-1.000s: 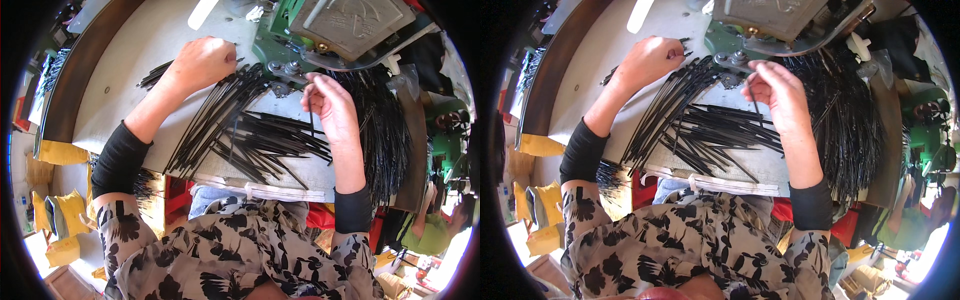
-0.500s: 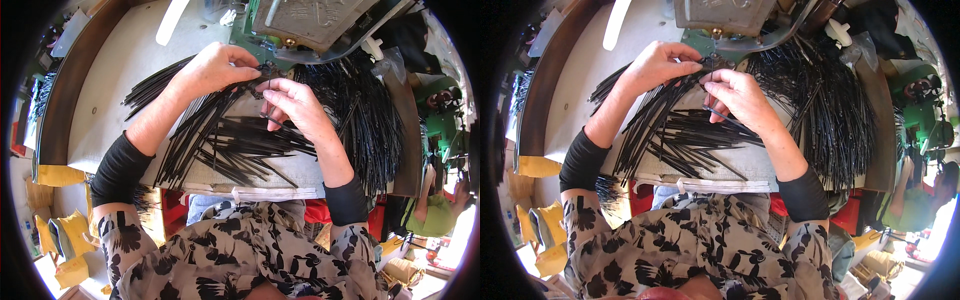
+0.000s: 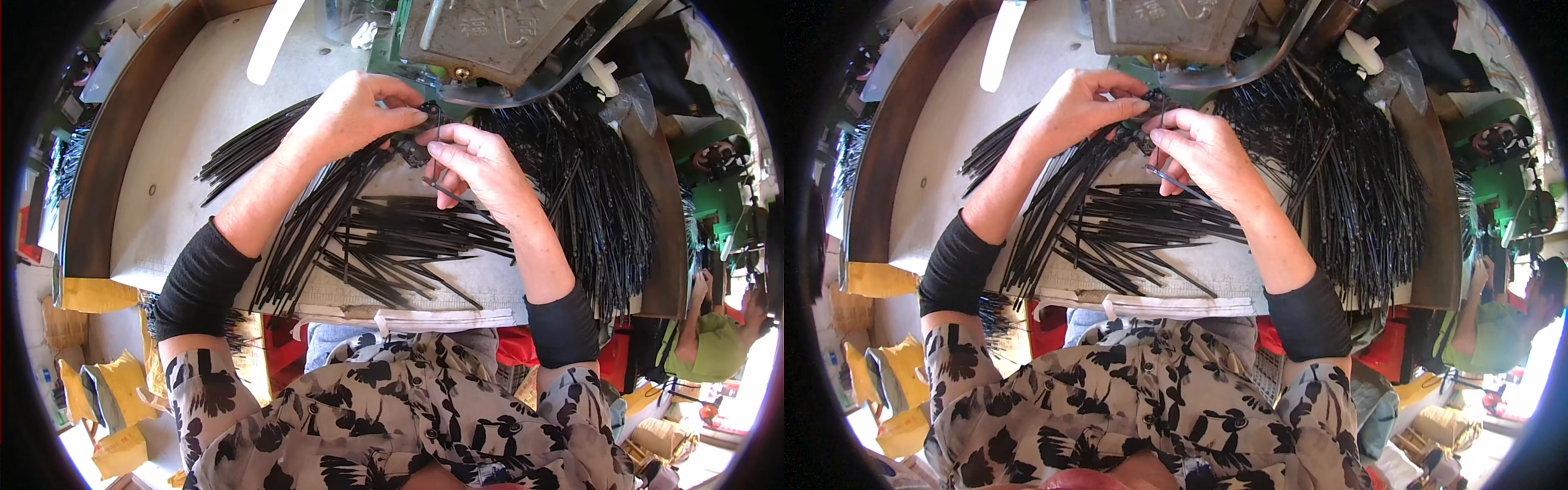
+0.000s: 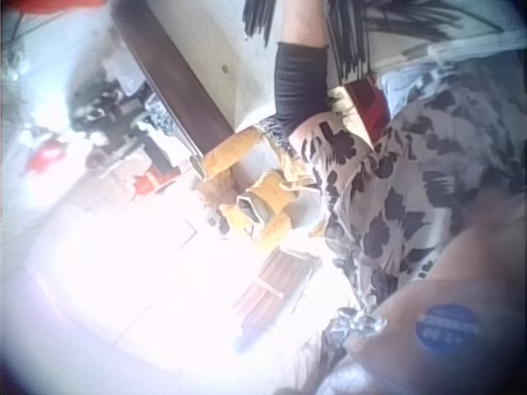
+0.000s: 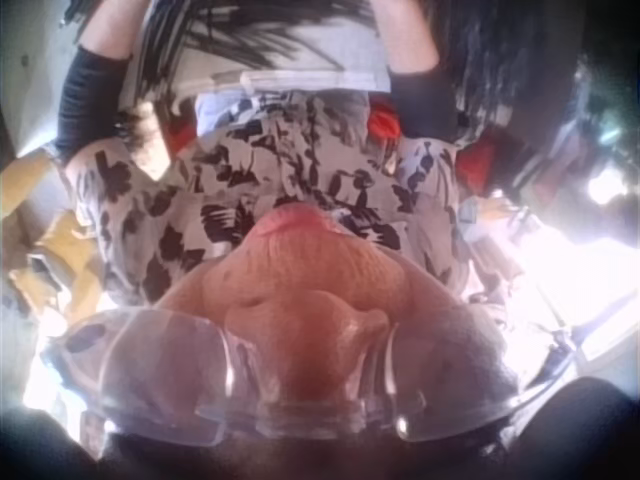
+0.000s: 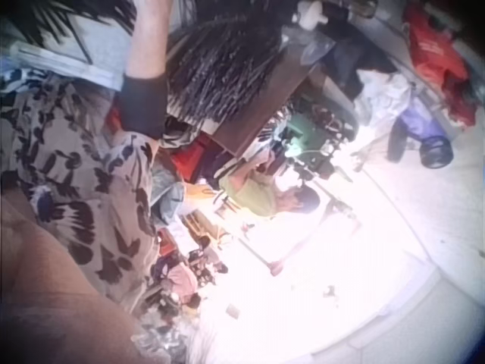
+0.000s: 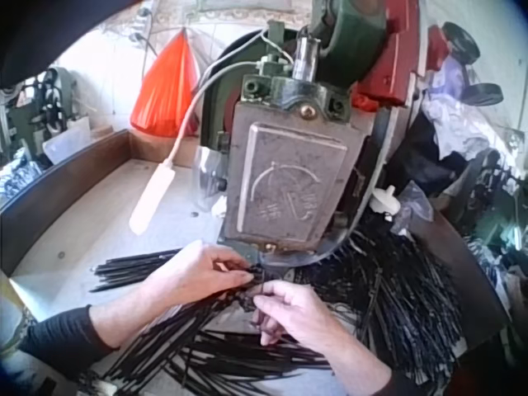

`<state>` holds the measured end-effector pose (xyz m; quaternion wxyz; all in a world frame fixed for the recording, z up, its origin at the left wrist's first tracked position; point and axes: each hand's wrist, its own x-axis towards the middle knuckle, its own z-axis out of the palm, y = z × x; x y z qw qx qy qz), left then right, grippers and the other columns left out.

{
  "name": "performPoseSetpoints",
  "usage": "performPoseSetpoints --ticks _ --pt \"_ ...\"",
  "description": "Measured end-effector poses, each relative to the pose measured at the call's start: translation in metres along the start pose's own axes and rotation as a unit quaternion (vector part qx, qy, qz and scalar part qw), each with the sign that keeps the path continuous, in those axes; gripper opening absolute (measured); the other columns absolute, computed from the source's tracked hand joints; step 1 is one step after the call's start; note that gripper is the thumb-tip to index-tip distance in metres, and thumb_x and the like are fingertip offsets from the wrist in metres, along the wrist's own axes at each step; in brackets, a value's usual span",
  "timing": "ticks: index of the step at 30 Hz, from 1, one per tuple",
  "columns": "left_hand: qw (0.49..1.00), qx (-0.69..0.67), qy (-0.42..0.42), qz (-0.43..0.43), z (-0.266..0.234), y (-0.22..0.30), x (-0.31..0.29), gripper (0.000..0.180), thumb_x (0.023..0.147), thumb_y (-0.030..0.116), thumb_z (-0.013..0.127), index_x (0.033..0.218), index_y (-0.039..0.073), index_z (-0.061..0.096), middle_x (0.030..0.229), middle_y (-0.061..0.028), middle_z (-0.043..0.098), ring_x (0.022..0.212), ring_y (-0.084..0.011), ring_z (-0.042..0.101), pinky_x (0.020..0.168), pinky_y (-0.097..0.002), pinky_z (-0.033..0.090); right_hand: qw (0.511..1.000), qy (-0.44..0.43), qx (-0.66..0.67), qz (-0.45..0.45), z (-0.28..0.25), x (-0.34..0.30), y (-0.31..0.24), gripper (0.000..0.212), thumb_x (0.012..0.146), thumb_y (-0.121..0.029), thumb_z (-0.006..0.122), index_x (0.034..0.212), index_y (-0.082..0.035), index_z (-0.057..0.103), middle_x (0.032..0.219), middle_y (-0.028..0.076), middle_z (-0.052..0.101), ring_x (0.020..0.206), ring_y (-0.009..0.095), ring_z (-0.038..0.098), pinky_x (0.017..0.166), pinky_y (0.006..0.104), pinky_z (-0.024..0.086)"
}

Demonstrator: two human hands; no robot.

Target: The person assembles black rods into a central hub component using an assembly press.

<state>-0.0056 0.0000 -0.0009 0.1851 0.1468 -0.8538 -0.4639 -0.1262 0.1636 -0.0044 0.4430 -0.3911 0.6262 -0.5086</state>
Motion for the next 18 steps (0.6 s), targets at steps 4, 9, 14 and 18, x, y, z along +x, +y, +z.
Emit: performPoseSetpoints --ticks 4,9,14,18 --pt "1.000 0.005 0.004 0.007 -0.0010 0.0004 0.0006 0.032 0.082 0.022 0.068 0.105 0.000 0.066 0.074 -0.0054 0.065 0.053 -0.0059 0.052 0.051 -0.0222 0.044 1.000 -0.004 -0.007 -0.001 -0.0005 0.0004 0.0006 0.025 0.094 -0.016 0.052 0.108 0.005 0.055 0.077 0.008 0.061 0.052 0.013 0.060 0.044 0.0200 0.044" --pt "1.000 -0.007 -0.003 -0.003 -0.0002 0.0005 0.0006 0.032 0.082 0.021 0.068 0.105 -0.001 0.066 0.070 -0.0044 0.064 0.052 -0.0056 0.052 0.050 -0.0215 0.043 1.000 -0.001 -0.010 0.000 0.0004 0.0000 -0.0009 0.025 0.094 -0.016 0.051 0.108 0.005 0.056 0.077 0.008 0.061 0.051 0.013 0.061 0.044 0.0201 0.044" --pt "1.000 -0.012 -0.009 -0.008 -0.0001 -0.0001 0.0007 0.032 0.083 0.021 0.069 0.105 -0.001 0.066 0.069 -0.0038 0.063 0.051 -0.0052 0.051 0.048 -0.0211 0.042 1.000 -0.004 0.002 -0.003 0.0001 -0.0013 0.0007 0.025 0.094 -0.016 0.052 0.107 0.005 0.056 0.077 0.008 0.061 0.051 0.013 0.061 0.044 0.0202 0.044" --pt "1.000 -0.017 -0.007 -0.006 0.0002 -0.0012 0.0007 0.032 0.082 0.021 0.069 0.105 -0.002 0.066 0.069 -0.0035 0.063 0.050 -0.0053 0.051 0.048 -0.0210 0.042 1.000 0.009 0.003 -0.003 0.0029 -0.0006 0.0005 0.025 0.093 -0.015 0.052 0.107 0.005 0.056 0.076 0.009 0.061 0.051 0.013 0.060 0.044 0.0201 0.044"
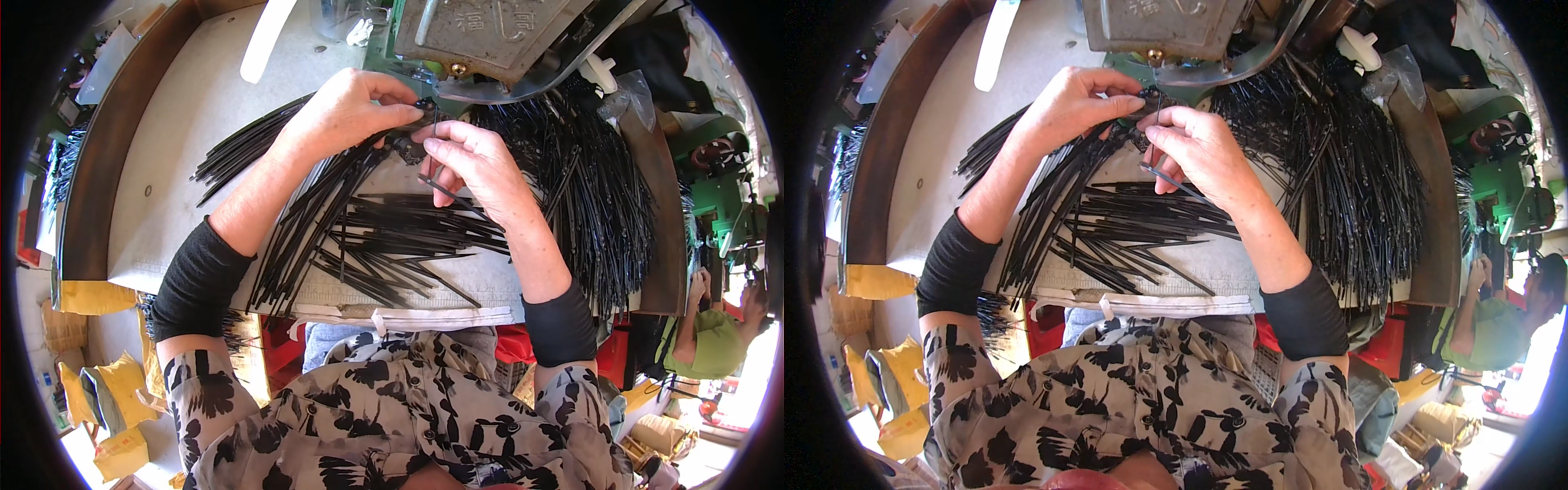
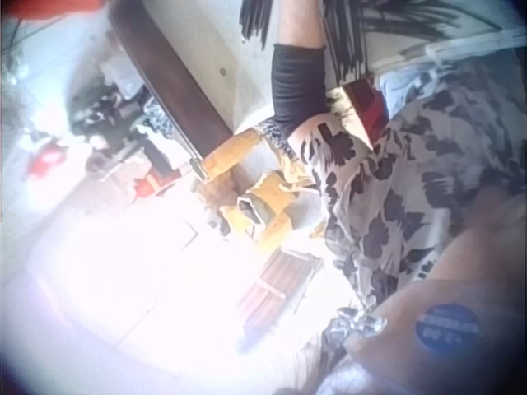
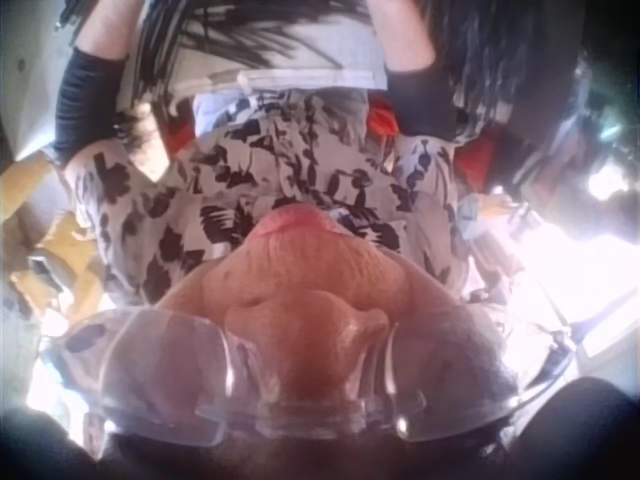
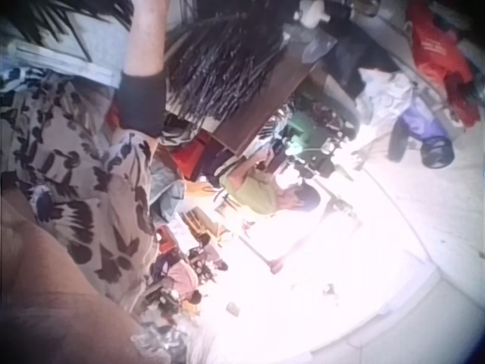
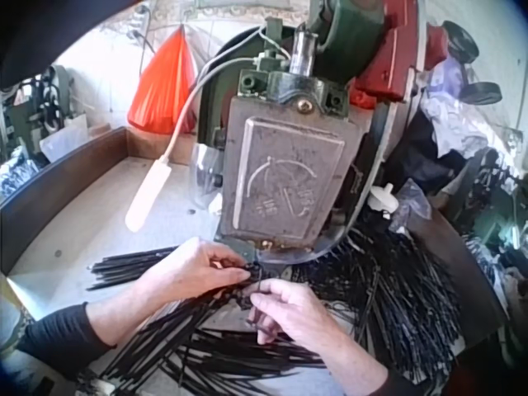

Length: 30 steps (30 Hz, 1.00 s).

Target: The person assembles black rods into a central hub component using an assembly press.

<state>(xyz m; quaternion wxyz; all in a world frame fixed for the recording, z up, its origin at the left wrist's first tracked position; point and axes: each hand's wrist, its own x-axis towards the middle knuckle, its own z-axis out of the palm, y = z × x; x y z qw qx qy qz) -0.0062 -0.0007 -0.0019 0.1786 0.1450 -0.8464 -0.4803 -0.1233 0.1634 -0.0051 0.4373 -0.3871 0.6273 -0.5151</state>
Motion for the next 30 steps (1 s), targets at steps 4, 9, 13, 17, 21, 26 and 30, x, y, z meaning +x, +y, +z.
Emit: performPoseSetpoints --ticks 4,9,13,17,21,26,30 --pt "1.000 0.005 -0.001 -0.012 0.001 0.001 0.000 0.030 0.083 0.022 0.068 0.102 -0.002 0.066 0.067 -0.0028 0.062 0.049 -0.0053 0.051 0.046 -0.0205 0.041 1.000 -0.011 0.028 -0.006 -0.003 0.001 0.004 0.025 0.093 -0.015 0.052 0.106 0.006 0.056 0.076 0.009 0.061 0.051 0.013 0.060 0.043 0.0204 0.044" --pt "0.993 -0.027 -0.076 -0.082 -0.006 0.004 0.003 0.027 0.086 0.025 0.064 0.095 0.000 0.068 0.061 -0.0013 0.058 0.046 -0.0051 0.050 0.041 -0.0192 0.036 0.999 -0.018 0.036 0.009 -0.005 0.002 0.002 0.026 0.093 -0.017 0.052 0.107 0.005 0.056 0.076 0.009 0.061 0.051 0.013 0.060 0.043 0.0205 0.045" --pt "0.984 -0.114 -0.075 -0.116 -0.004 0.000 0.001 0.027 0.086 0.027 0.063 0.085 0.000 0.069 0.058 -0.0010 0.056 0.043 -0.0056 0.048 0.039 -0.0200 0.034 0.996 -0.030 0.083 0.024 -0.006 0.002 0.006 0.029 0.093 -0.020 0.052 0.109 0.004 0.057 0.077 0.009 0.061 0.051 0.012 0.059 0.044 0.0202 0.045" --pt "0.981 -0.136 -0.071 -0.116 -0.004 -0.003 0.000 0.029 0.085 0.028 0.064 0.081 0.000 0.069 0.058 -0.0013 0.055 0.043 -0.0064 0.047 0.041 -0.0211 0.035 0.997 -0.023 0.075 0.024 -0.004 0.001 0.005 0.030 0.093 -0.022 0.051 0.110 0.003 0.057 0.077 0.010 0.061 0.051 0.011 0.058 0.044 0.0199 0.045" --pt "0.982 -0.124 -0.068 -0.125 -0.002 0.002 0.000 0.027 0.088 0.027 0.062 0.085 0.000 0.067 0.058 -0.0004 0.056 0.042 -0.0043 0.045 0.038 -0.0199 0.032 0.996 -0.042 0.071 0.028 -0.003 -0.002 0.003 0.031 0.093 -0.022 0.052 0.111 0.003 0.057 0.077 0.010 0.061 0.050 0.010 0.057 0.043 0.0196 0.044" --pt "0.992 -0.084 -0.063 -0.077 -0.003 0.005 -0.001 0.030 0.086 0.029 0.063 0.081 -0.001 0.068 0.059 -0.0014 0.058 0.043 -0.0064 0.048 0.040 -0.0217 0.036 0.988 -0.136 0.070 0.033 0.007 -0.009 -0.003 0.027 0.092 -0.020 0.056 0.105 0.004 0.059 0.068 0.006 0.062 0.043 0.007 0.051 0.041 0.0183 0.041" --pt "0.991 -0.060 -0.106 -0.060 -0.003 0.009 -0.003 0.028 0.089 0.027 0.060 0.085 0.000 0.067 0.059 -0.0003 0.057 0.042 -0.0049 0.048 0.039 -0.0198 0.036 0.990 -0.132 0.036 0.042 0.003 -0.008 -0.002 0.022 0.090 -0.017 0.058 0.099 0.003 0.061 0.066 0.004 0.061 0.043 0.005 0.049 0.040 0.0179 0.039"
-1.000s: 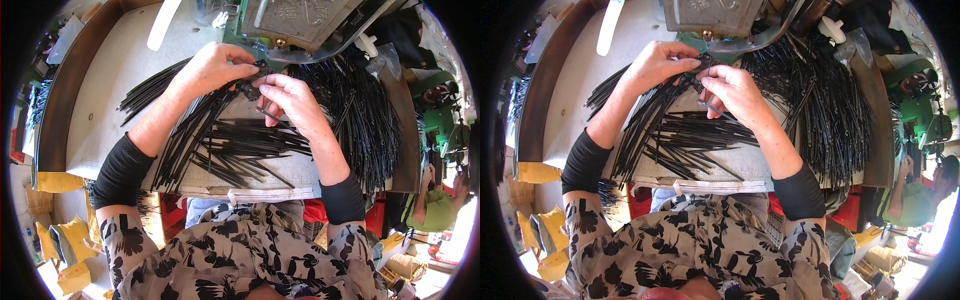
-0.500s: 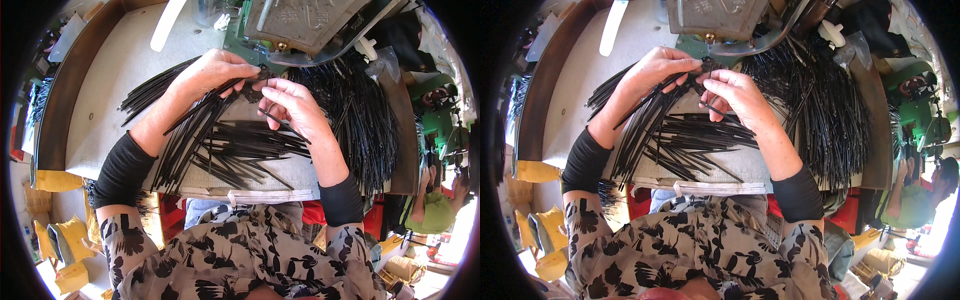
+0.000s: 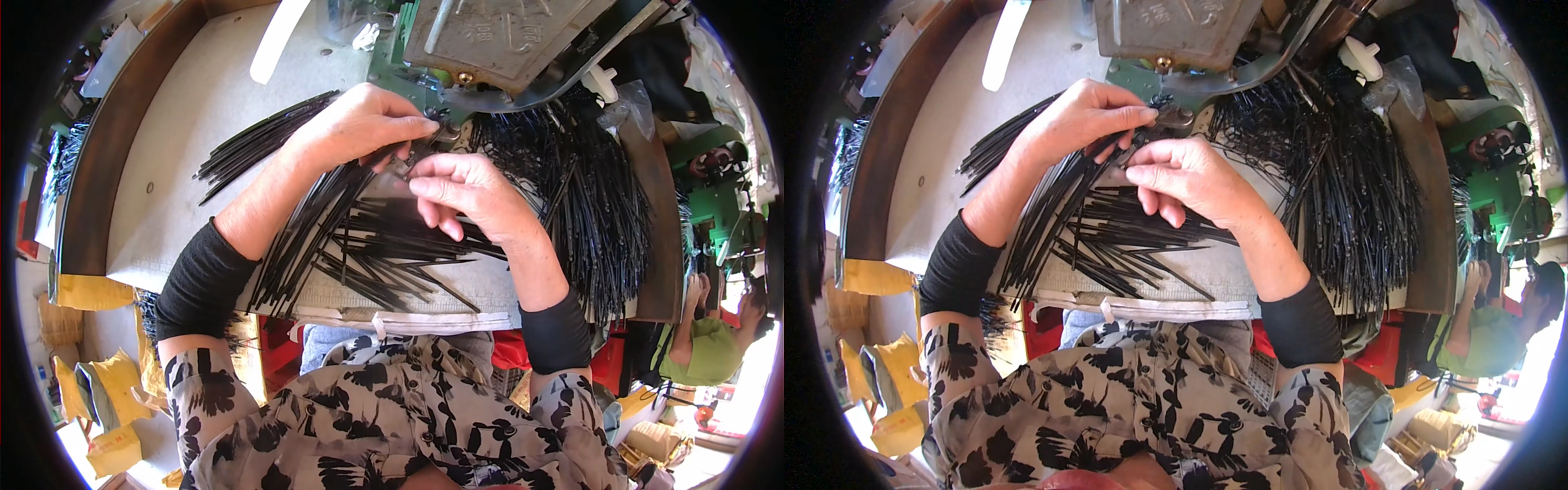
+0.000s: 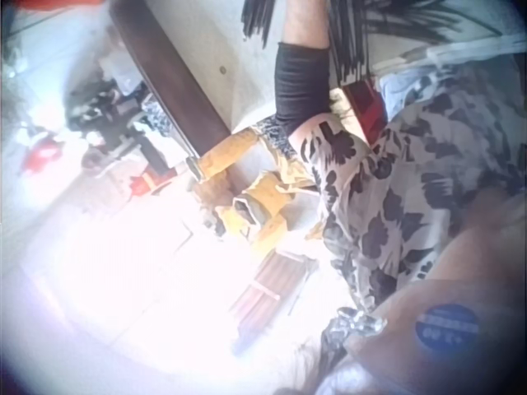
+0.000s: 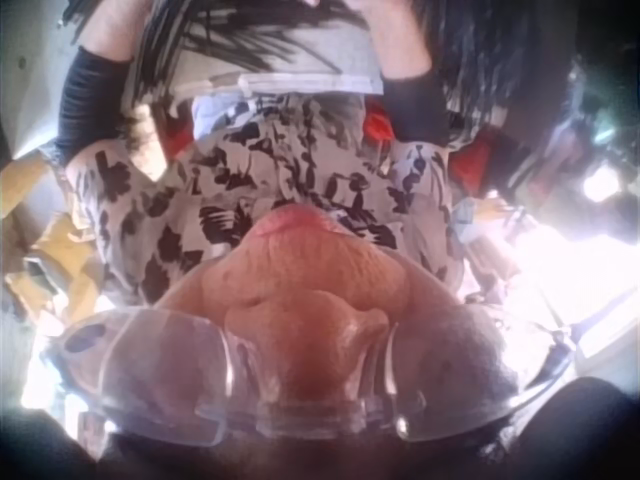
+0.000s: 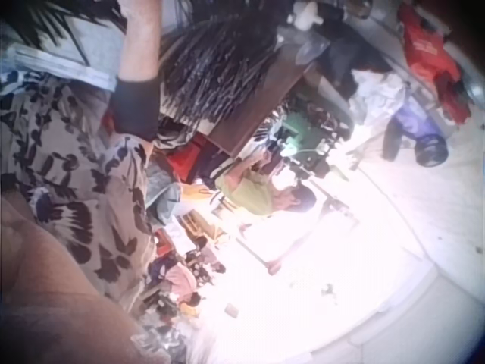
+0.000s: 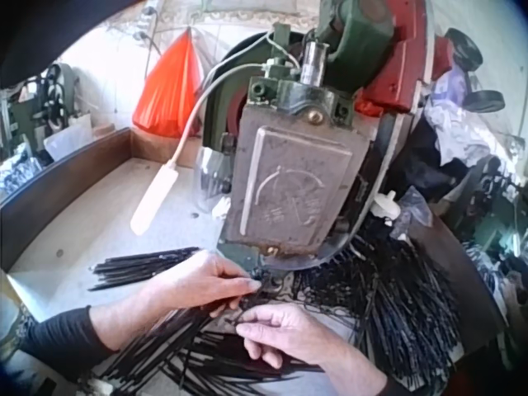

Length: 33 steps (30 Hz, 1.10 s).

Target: The person assembles black rods into a central hub component using an assembly press.

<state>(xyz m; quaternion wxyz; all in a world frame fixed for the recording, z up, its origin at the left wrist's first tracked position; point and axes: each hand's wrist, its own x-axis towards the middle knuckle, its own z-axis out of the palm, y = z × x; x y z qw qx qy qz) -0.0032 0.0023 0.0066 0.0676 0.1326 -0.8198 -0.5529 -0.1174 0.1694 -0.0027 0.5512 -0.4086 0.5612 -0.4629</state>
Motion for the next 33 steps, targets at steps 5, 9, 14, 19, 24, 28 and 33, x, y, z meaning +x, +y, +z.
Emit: performPoseSetpoints --ticks 5,9,14,19,24,28,33 --pt "0.997 0.061 -0.041 -0.009 0.000 -0.004 -0.003 0.028 0.088 0.027 0.061 0.089 0.000 0.068 0.065 -0.0005 0.062 0.051 -0.0057 0.058 0.044 -0.0187 0.044 0.990 0.136 -0.006 -0.026 -0.014 0.005 0.010 0.024 0.089 -0.017 0.060 0.100 0.004 0.060 0.065 0.004 0.059 0.044 0.006 0.050 0.040 0.0177 0.039" --pt "0.996 0.055 -0.058 -0.029 -0.003 -0.007 -0.002 0.026 0.087 0.025 0.063 0.088 -0.001 0.068 0.064 -0.0005 0.061 0.051 -0.0058 0.057 0.043 -0.0191 0.042 0.988 0.142 0.037 -0.043 -0.023 0.004 0.008 0.026 0.088 -0.018 0.061 0.104 0.003 0.058 0.072 0.006 0.062 0.050 0.007 0.054 0.044 0.0188 0.043" --pt "0.997 -0.034 -0.060 -0.032 -0.006 -0.006 -0.002 0.023 0.083 0.022 0.065 0.081 -0.001 0.067 0.059 -0.0004 0.056 0.045 -0.0059 0.049 0.042 -0.0200 0.036 0.976 0.124 0.172 -0.059 -0.037 0.005 0.010 0.022 0.088 -0.018 0.060 0.101 0.000 0.058 0.081 0.011 0.065 0.063 0.013 0.063 0.056 0.0246 0.054" --pt "0.996 -0.055 -0.068 -0.035 -0.007 -0.009 -0.001 0.024 0.084 0.021 0.065 0.085 -0.003 0.068 0.058 -0.0003 0.055 0.044 -0.0047 0.047 0.040 -0.0191 0.034 0.965 0.114 0.222 -0.077 -0.045 0.007 0.016 0.022 0.090 -0.019 0.058 0.100 0.001 0.057 0.086 0.016 0.066 0.068 0.016 0.066 0.059 0.0269 0.056" --pt "1.000 0.006 -0.010 -0.018 -0.016 -0.006 -0.003 0.032 0.087 0.031 0.063 0.089 -0.001 0.068 0.054 0.0006 0.052 0.041 -0.0045 0.043 0.040 -0.0184 0.032 0.944 0.191 0.232 -0.135 -0.045 0.010 0.019 0.022 0.093 -0.016 0.053 0.102 0.004 0.056 0.087 0.018 0.065 0.066 0.017 0.066 0.059 0.0285 0.057" --pt "0.995 -0.099 0.019 -0.023 -0.025 -0.019 0.002 0.035 0.085 0.030 0.063 0.091 -0.004 0.067 0.054 -0.0011 0.053 0.040 -0.0059 0.042 0.040 -0.0198 0.030 0.926 0.203 0.261 -0.181 -0.048 0.013 0.021 0.022 0.094 -0.015 0.052 0.103 0.005 0.056 0.089 0.019 0.065 0.066 0.017 0.065 0.060 0.0286 0.057" --pt "0.993 -0.108 0.026 -0.033 -0.019 -0.026 0.007 0.034 0.090 0.031 0.059 0.091 -0.003 0.066 0.048 0.0026 0.044 0.037 -0.0048 0.036 0.037 -0.0199 0.026 0.928 0.220 0.244 -0.173 -0.047 0.014 0.022 0.022 0.093 -0.015 0.053 0.103 0.005 0.055 0.090 0.019 0.064 0.067 0.018 0.065 0.061 0.0286 0.057"
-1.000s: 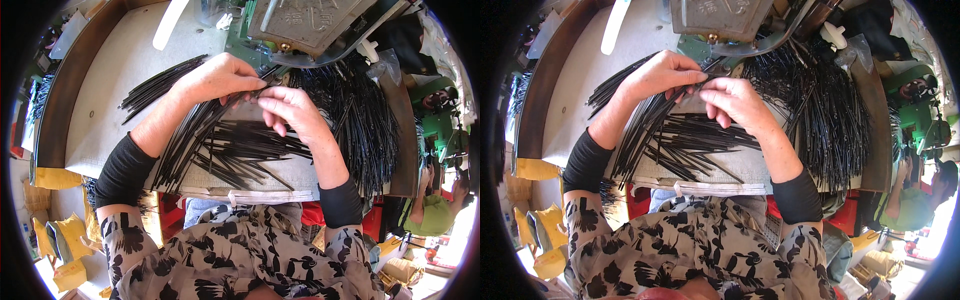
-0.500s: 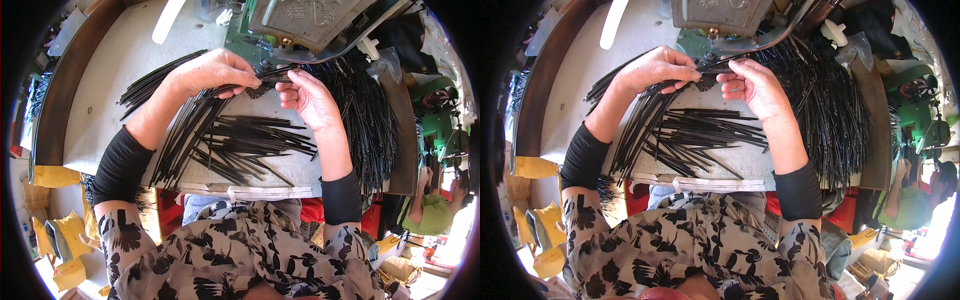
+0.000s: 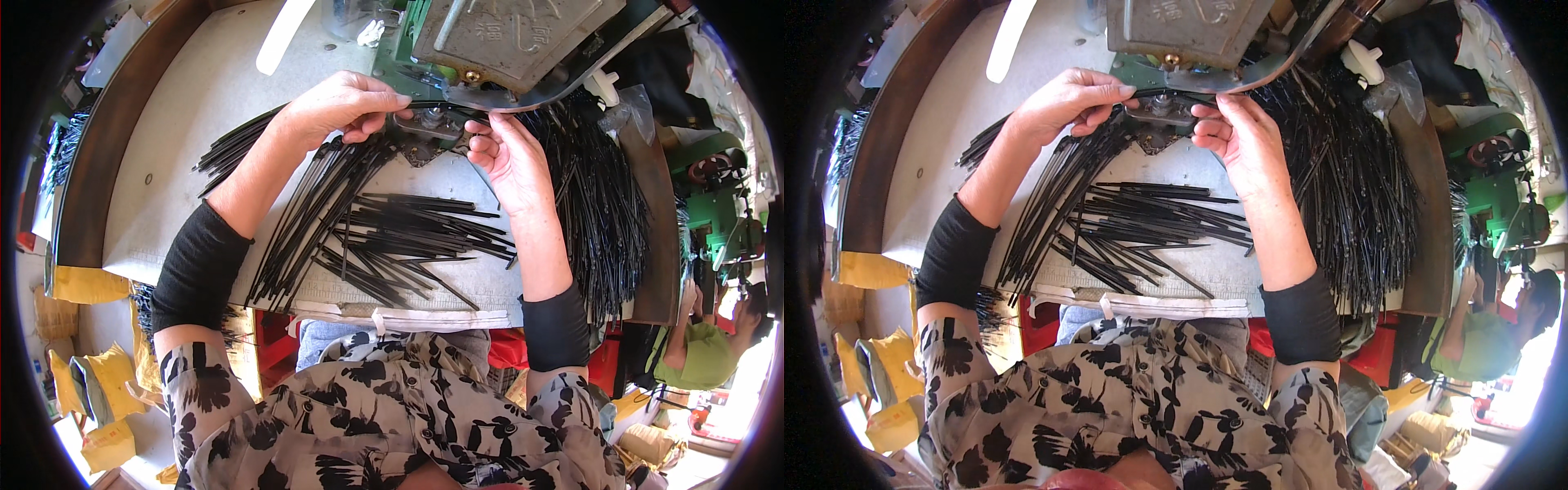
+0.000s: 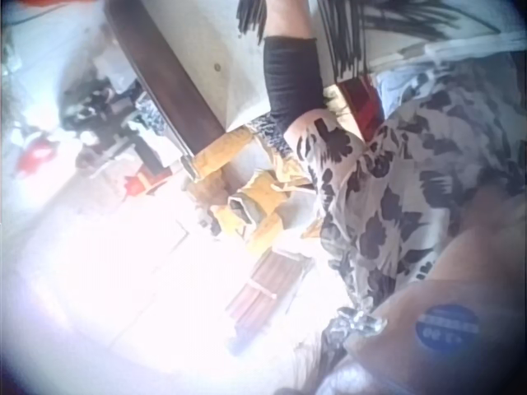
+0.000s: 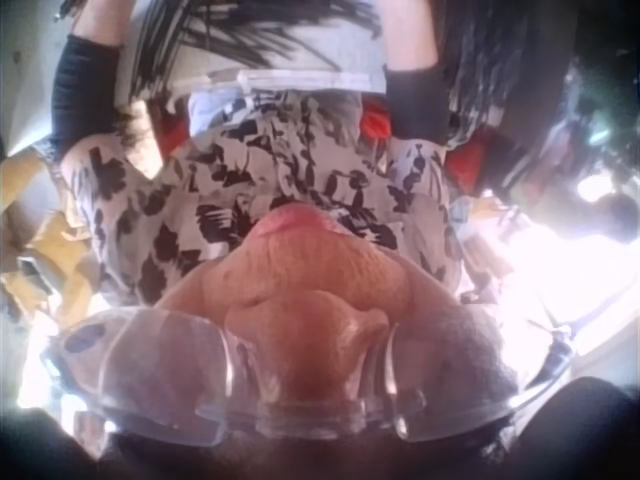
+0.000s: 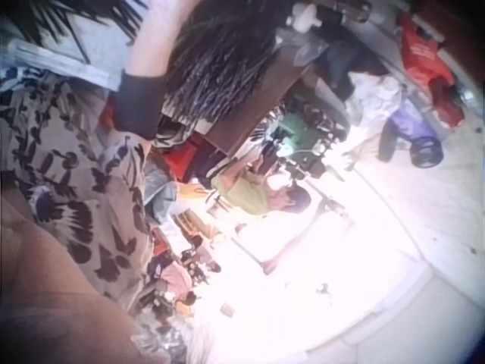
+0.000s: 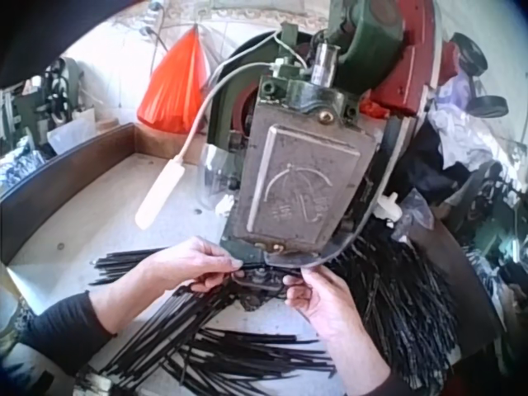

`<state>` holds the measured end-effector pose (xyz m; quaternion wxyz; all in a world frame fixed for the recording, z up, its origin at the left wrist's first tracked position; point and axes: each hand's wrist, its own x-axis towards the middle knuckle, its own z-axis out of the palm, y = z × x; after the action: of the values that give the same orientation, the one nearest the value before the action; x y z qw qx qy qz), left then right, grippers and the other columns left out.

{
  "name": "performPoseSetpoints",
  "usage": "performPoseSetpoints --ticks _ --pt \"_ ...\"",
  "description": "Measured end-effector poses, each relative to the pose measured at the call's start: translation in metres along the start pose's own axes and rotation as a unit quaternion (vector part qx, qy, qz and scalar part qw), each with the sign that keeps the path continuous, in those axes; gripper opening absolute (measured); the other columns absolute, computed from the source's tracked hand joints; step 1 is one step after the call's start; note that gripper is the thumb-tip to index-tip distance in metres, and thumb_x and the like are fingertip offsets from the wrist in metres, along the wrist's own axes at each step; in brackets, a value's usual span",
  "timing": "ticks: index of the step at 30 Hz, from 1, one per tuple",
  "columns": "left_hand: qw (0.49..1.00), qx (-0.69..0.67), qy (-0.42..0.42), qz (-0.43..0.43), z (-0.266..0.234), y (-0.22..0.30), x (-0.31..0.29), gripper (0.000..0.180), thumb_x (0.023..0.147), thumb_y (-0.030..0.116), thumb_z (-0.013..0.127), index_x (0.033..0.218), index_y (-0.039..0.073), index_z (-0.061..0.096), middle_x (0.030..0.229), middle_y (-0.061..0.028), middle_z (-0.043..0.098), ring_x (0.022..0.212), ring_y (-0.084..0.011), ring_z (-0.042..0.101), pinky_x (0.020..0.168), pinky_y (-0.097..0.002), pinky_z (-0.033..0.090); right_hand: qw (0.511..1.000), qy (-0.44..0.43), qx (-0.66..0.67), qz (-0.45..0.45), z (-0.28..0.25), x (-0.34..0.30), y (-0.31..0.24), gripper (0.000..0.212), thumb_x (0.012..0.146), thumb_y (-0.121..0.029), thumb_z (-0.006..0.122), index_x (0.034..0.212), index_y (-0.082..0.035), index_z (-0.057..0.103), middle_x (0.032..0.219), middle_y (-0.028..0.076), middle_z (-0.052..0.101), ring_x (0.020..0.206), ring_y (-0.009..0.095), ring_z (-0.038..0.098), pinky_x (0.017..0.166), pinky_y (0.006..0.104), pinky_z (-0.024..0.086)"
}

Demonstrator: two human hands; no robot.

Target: The person assembles black rods into a central hub component using an assembly press.

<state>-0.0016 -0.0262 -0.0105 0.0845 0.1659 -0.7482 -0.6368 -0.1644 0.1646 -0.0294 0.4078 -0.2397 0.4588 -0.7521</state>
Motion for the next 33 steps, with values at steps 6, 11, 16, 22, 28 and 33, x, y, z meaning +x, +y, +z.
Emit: performPoseSetpoints --ticks 6,11,16,22,28,33 --pt "1.000 0.005 -0.001 -0.008 0.000 0.006 -0.002 0.033 0.089 0.028 0.060 0.091 -0.004 0.066 0.046 0.0032 0.041 0.037 -0.0047 0.036 0.037 -0.0205 0.025 1.000 0.001 -0.001 0.001 -0.001 0.001 0.000 0.023 0.092 -0.016 0.055 0.103 0.005 0.056 0.090 0.019 0.064 0.067 0.018 0.065 0.060 0.0291 0.057" --pt "1.000 0.018 0.004 -0.009 -0.001 0.008 -0.005 0.032 0.089 0.027 0.060 0.090 -0.004 0.066 0.046 0.0033 0.040 0.037 -0.0049 0.035 0.037 -0.0213 0.025 1.000 0.010 0.007 0.028 -0.001 0.004 0.003 0.022 0.092 -0.015 0.055 0.103 0.004 0.056 0.089 0.019 0.065 0.066 0.019 0.065 0.060 0.0293 0.057" --pt "0.999 0.036 -0.005 0.041 0.002 0.014 -0.004 0.030 0.088 0.024 0.059 0.089 -0.004 0.066 0.046 0.0032 0.039 0.037 -0.0054 0.034 0.038 -0.0228 0.025 1.000 0.006 0.019 0.017 -0.006 0.003 -0.001 0.022 0.091 -0.014 0.055 0.105 0.003 0.057 0.088 0.017 0.065 0.068 0.018 0.066 0.061 0.0297 0.057" --pt "0.996 0.073 0.013 0.041 -0.003 0.012 -0.009 0.031 0.088 0.025 0.060 0.092 -0.005 0.067 0.046 0.0034 0.038 0.037 -0.0049 0.034 0.038 -0.0218 0.026 0.998 0.045 -0.019 -0.032 0.007 -0.001 0.001 0.021 0.091 -0.014 0.055 0.106 0.002 0.058 0.096 0.015 0.064 0.084 0.018 0.064 0.076 0.0314 0.053" --pt "0.993 0.113 -0.043 0.007 -0.003 0.015 -0.012 0.029 0.087 0.025 0.061 0.089 -0.003 0.069 0.045 0.0030 0.041 0.036 -0.0050 0.035 0.038 -0.0222 0.027 0.922 0.030 -0.348 -0.167 0.019 -0.008 0.004 0.016 0.086 -0.007 0.063 0.099 0.001 0.063 0.093 0.004 0.065 0.083 0.009 0.058 0.077 0.0237 0.046" --pt "0.991 0.099 -0.094 -0.009 0.009 0.014 -0.010 0.031 0.085 0.028 0.063 0.088 -0.003 0.069 0.046 0.0024 0.044 0.037 -0.0050 0.038 0.037 -0.0218 0.027 0.830 -0.069 -0.520 -0.187 0.041 -0.026 0.010 0.023 0.082 -0.010 0.066 0.101 0.001 0.063 0.085 0.013 0.067 0.076 0.019 0.064 0.072 0.0278 0.049"
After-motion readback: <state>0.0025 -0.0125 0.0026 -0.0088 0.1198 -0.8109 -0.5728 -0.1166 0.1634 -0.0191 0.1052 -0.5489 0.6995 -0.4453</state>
